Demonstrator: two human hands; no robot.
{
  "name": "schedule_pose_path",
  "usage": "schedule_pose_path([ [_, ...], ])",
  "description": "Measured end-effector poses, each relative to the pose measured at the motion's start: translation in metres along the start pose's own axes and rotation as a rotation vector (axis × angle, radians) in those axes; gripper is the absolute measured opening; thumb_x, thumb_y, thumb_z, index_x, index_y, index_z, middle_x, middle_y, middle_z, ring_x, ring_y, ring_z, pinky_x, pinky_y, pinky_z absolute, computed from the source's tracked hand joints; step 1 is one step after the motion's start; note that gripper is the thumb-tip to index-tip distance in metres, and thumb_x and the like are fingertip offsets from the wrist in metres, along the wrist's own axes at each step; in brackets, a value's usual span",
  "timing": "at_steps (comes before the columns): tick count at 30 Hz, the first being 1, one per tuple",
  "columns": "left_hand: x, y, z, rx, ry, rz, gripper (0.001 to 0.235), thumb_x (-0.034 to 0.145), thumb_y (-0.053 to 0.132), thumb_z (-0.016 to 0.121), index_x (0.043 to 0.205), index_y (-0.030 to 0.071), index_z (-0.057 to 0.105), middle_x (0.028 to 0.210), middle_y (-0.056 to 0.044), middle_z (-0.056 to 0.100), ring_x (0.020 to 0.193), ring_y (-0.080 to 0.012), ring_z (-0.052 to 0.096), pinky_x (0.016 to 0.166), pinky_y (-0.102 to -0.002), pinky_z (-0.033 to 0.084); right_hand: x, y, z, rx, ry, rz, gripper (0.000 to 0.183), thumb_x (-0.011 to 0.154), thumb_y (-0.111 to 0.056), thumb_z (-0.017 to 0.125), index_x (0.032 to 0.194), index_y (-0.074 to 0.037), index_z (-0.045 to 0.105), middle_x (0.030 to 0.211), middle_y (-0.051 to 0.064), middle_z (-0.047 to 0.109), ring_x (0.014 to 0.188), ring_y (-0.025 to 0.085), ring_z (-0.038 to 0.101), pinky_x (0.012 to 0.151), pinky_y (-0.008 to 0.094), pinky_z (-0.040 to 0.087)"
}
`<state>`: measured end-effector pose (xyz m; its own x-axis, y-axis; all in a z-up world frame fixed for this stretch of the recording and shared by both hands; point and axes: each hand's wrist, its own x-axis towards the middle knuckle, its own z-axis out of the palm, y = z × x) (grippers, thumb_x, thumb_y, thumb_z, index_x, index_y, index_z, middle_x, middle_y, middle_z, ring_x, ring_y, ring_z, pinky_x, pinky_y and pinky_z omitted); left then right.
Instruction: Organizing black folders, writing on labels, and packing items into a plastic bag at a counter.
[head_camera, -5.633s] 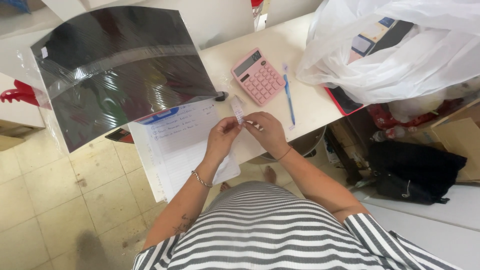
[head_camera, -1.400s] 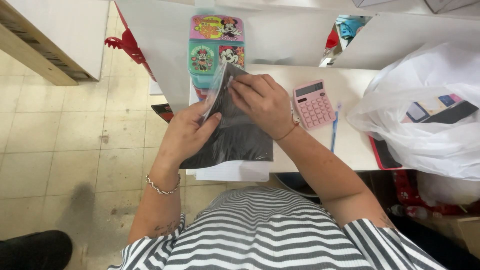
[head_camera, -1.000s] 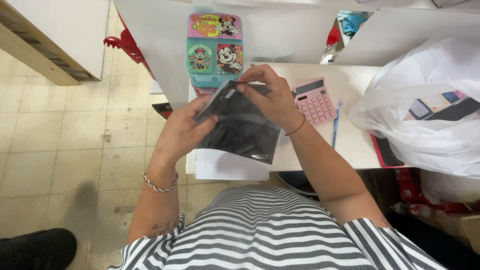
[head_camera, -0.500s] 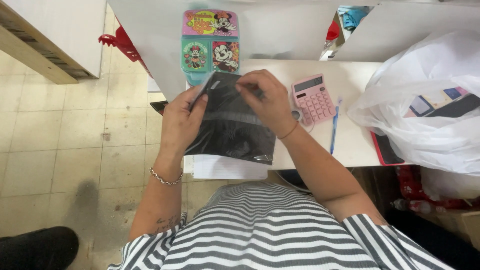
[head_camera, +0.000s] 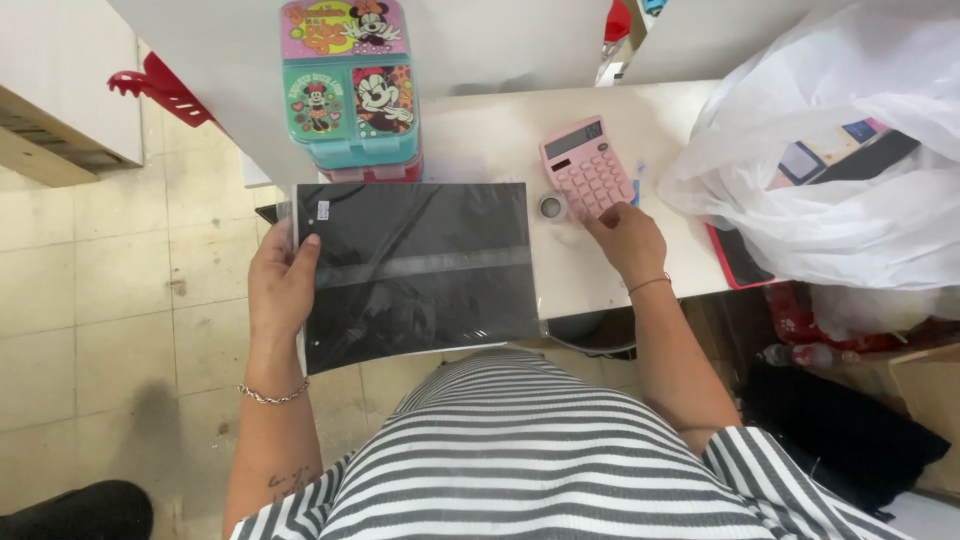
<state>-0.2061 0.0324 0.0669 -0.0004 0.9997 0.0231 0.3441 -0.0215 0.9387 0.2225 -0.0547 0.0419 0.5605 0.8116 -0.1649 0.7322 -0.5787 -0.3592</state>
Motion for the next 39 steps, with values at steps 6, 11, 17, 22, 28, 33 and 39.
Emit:
schedule_pose_path([
  [6,0.016,-0.051,0.020,0.089,0.005,-0.079,0.045,0.101,0.010,0.064,0.145,0.002,0.054,0.121,-0.026,0.068,0.114,-0.0408,0.065,0.093,-0.051,0.053,0.019,0.032,0.042,0.091,-0.042,0.034,0.041,0.093,-0.041,0.072,0.118,-0.009,0.074,0.110,0.015,0.075,0.098,0.032,0.074,0.080,0.042,0.060],
  [11,0.009,-0.025,0.029,0.240,-0.004,-0.094,0.071,0.095,0.009,0.072,0.154,-0.001,0.033,0.136,-0.034,0.058,0.124,-0.0470,0.059,0.103,-0.058,0.049,0.006,0.019,0.037,0.467,0.025,0.066,0.032,0.087,-0.023,0.074,0.108,0.000,0.066,0.108,0.025,0.071,0.073,0.026,0.074,0.059,0.034,0.060],
  [17,-0.005,-0.031,0.083,0.479,0.098,0.404,0.071,0.084,0.005,0.085,0.146,0.002,0.052,0.139,-0.030,0.052,0.128,-0.0508,0.052,0.107,-0.059,0.043,-0.001,0.024,0.054,0.723,0.051,-0.014,0.032,0.081,-0.023,0.086,0.100,-0.004,0.067,0.095,0.016,0.069,0.083,0.021,0.065,0.068,0.032,0.056],
  [22,-0.026,-0.020,0.164,0.206,-0.298,0.475,0.027,0.095,0.026,0.074,0.120,0.020,0.074,0.118,-0.008,0.071,0.114,-0.0328,0.068,0.099,-0.044,0.052,-0.025,0.017,0.061,0.902,0.050,-0.155,0.032,0.081,-0.017,0.091,0.102,-0.001,0.072,0.102,0.017,0.072,0.099,0.025,0.070,0.084,0.034,0.060],
  [28,-0.035,0.025,0.216,0.061,-0.757,-0.004,0.046,0.098,0.054,0.062,0.128,0.020,0.072,0.115,-0.012,0.076,0.111,-0.0318,0.072,0.090,-0.042,0.058,-0.052,0.009,0.060,0.917,0.020,-0.195,0.020,0.094,-0.004,0.072,0.113,-0.003,0.065,0.105,0.018,0.073,0.103,0.029,0.072,0.089,0.040,0.060],
  [33,-0.041,0.021,0.241,-0.051,-0.662,-0.051,0.043,0.092,0.048,0.074,0.122,0.017,0.074,0.111,-0.012,0.076,0.110,-0.0296,0.072,0.090,-0.040,0.058,-0.059,0.005,0.037,0.720,-0.002,-0.307,0.033,0.097,-0.013,0.073,0.127,-0.007,0.061,0.107,0.017,0.077,0.106,0.033,0.073,0.094,0.044,0.058],
  [39,-0.050,0.038,0.245,-0.010,-0.598,0.054,0.032,0.099,0.031,0.068,0.121,0.010,0.074,0.113,-0.017,0.073,0.113,-0.0351,0.068,0.098,-0.044,0.054,-0.021,0.040,0.052,0.244,0.322,-0.677,0.024,0.090,-0.026,0.082,0.114,-0.021,0.080,0.088,0.001,0.075,0.079,0.019,0.068,0.074,0.030,0.060],
])
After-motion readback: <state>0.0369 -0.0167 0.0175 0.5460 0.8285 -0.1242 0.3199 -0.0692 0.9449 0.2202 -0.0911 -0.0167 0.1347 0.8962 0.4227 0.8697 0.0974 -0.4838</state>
